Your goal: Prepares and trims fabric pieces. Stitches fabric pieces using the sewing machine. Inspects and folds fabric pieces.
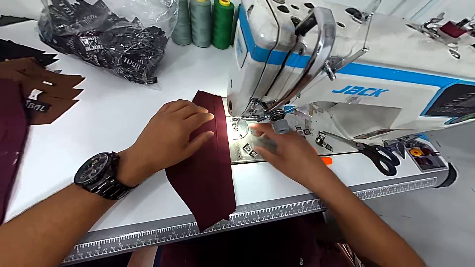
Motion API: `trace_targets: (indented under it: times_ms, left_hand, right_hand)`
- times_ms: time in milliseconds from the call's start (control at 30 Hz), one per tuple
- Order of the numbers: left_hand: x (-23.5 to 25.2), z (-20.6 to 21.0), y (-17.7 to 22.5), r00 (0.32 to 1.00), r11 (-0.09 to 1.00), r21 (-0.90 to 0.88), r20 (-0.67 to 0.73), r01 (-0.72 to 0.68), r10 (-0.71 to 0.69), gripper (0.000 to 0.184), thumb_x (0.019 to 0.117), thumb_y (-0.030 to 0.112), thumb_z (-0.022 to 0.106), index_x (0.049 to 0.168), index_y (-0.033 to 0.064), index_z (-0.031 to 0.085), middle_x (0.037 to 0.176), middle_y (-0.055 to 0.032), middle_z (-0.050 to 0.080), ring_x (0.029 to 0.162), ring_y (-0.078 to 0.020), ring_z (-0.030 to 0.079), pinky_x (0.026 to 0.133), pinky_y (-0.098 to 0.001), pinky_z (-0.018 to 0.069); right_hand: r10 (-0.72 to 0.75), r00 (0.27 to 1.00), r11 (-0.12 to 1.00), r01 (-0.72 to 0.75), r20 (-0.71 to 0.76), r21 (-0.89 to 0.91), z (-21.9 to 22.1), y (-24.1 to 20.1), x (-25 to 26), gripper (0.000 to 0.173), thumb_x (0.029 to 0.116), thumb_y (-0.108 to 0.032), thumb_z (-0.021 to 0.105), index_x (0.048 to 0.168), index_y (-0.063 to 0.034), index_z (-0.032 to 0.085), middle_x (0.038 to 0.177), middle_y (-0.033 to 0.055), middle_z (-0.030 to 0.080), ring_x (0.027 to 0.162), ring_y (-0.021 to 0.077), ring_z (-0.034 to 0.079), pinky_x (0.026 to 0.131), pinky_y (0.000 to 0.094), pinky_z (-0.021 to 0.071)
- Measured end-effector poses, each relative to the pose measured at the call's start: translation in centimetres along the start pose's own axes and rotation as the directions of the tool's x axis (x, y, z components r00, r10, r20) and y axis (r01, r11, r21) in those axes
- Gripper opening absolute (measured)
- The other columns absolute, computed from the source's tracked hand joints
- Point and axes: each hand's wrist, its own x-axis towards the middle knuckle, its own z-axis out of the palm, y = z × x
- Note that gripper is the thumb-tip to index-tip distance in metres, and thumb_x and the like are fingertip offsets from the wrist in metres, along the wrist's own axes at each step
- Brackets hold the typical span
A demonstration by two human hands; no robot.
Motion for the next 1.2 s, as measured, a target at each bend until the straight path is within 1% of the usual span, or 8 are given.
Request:
trace_targets:
  times_ms: [67,167,367,667,800,900,1033,1200]
  left_hand:
    - [-0.2,-0.1,-0.1,1.0,1.0,-0.005,-0.001,-0.001,0.001,0.041,0.102,0.036,0.054,0.123,0.0061,0.072,0.127,-0.0125,0.069,0.124,-0.034,0.061,0.107,-0.0539,0.045]
    - [-0.5,0.3,0.2,0.997,0.996,-0.04,-0.012,-0.074,0.074,0.037,0.1027,0.034,0.054,0.121,0.0088,0.073,0.126,-0.0087,0.07,0.124,-0.0287,0.061,0.107,-0.0485,0.047]
    - [-0.7,0.9,1.0,0.975,0.972,-0.083,0.022,-0.22,0.223,0.031,0.1031,0.031,0.054,0.115,0.0116,0.076,0.124,-0.006,0.07,0.126,-0.0249,0.061,0.112,-0.0453,0.0458]
    - [-0.9,1.2,0.8,0.991,0.992,-0.082,0.08,-0.099,0.105,0.048,0.0982,0.052,0.058,0.121,0.0133,0.074,0.131,-0.0071,0.067,0.128,-0.0222,0.06,0.108,-0.0414,0.0492]
    - [-1.1,1.5,0.9,0.989,0.994,-0.061,0.111,-0.089,0.096,0.057,0.0933,0.059,0.06,0.124,0.0127,0.072,0.131,-0.0054,0.067,0.13,-0.022,0.058,0.11,-0.042,0.0473]
    - [-0.8,1.3,1.2,0.993,0.996,-0.034,0.083,-0.082,0.084,0.055,0.0912,0.059,0.061,0.116,0.0116,0.071,0.123,-0.0021,0.069,0.124,-0.0183,0.06,0.108,-0.0375,0.0478]
    - [-0.9,1.3,1.2,0.988,0.996,-0.064,0.137,-0.059,0.068,0.054,0.0919,0.058,0.062,0.115,0.0104,0.072,0.129,-0.0047,0.068,0.13,-0.0213,0.058,0.111,-0.0411,0.0463]
    - [-1.2,1.4,1.4,0.988,0.998,-0.034,0.139,-0.059,0.063,0.056,0.0943,0.059,0.059,0.12,0.0103,0.071,0.136,-0.007,0.065,0.134,-0.0225,0.056,0.114,-0.0429,0.0442]
  right_hand:
    - [0.017,0.992,0.996,-0.027,-0.128,-0.081,-1.7,-0.1,-1.8,0.034,0.0956,-0.021,0.069,0.127,-0.008,0.069,0.122,0.0117,0.068,0.11,0.0272,0.067,0.091,0.0477,0.0567]
    - [0.116,0.961,0.98,-0.152,-0.249,-0.129,-1.6,0.6,-6.7,0.031,0.0995,-0.03,0.06,0.124,-0.0157,0.072,0.12,0.0061,0.067,0.108,0.0215,0.065,0.087,0.043,0.0562]
    - [0.133,0.956,0.955,-0.194,-0.262,-0.226,-0.5,4.7,-9.8,0.03,0.102,-0.024,0.052,0.116,-0.0117,0.076,0.13,0.0102,0.067,0.124,0.0328,0.059,0.102,0.0521,0.0485]
    - [-0.415,0.91,0.901,0.408,-0.017,-0.148,2.4,1.5,-0.4,0.024,0.1007,-0.019,0.056,0.114,-0.0145,0.076,0.115,0.0028,0.071,0.105,0.0198,0.066,0.082,0.0332,0.0559]
    - [-0.564,0.825,0.808,0.56,0.034,-0.183,2.7,2.2,1.9,0.025,0.1003,-0.008,0.054,0.113,-0.0128,0.074,0.116,0.0026,0.072,0.11,0.0204,0.066,0.094,0.0369,0.0538]
    - [-0.566,0.824,0.817,0.561,-0.002,-0.134,3.2,2.8,1.9,0.025,0.1006,-0.009,0.054,0.115,-0.0142,0.074,0.117,0.0028,0.073,0.112,0.0201,0.067,0.096,0.0376,0.0536]
    - [-0.513,0.857,0.857,0.506,-0.06,-0.096,2.9,3.3,0.7,0.023,0.1013,-0.018,0.057,0.119,-0.0171,0.073,0.12,0.0033,0.072,0.114,0.0199,0.065,0.091,0.0365,0.0546]
    - [-0.479,0.878,0.877,0.478,-0.014,-0.049,3.7,3.6,0.9,0.027,0.1031,-0.02,0.054,0.121,-0.0189,0.074,0.127,-0.0006,0.07,0.121,0.0161,0.063,0.1,0.0358,0.0526]
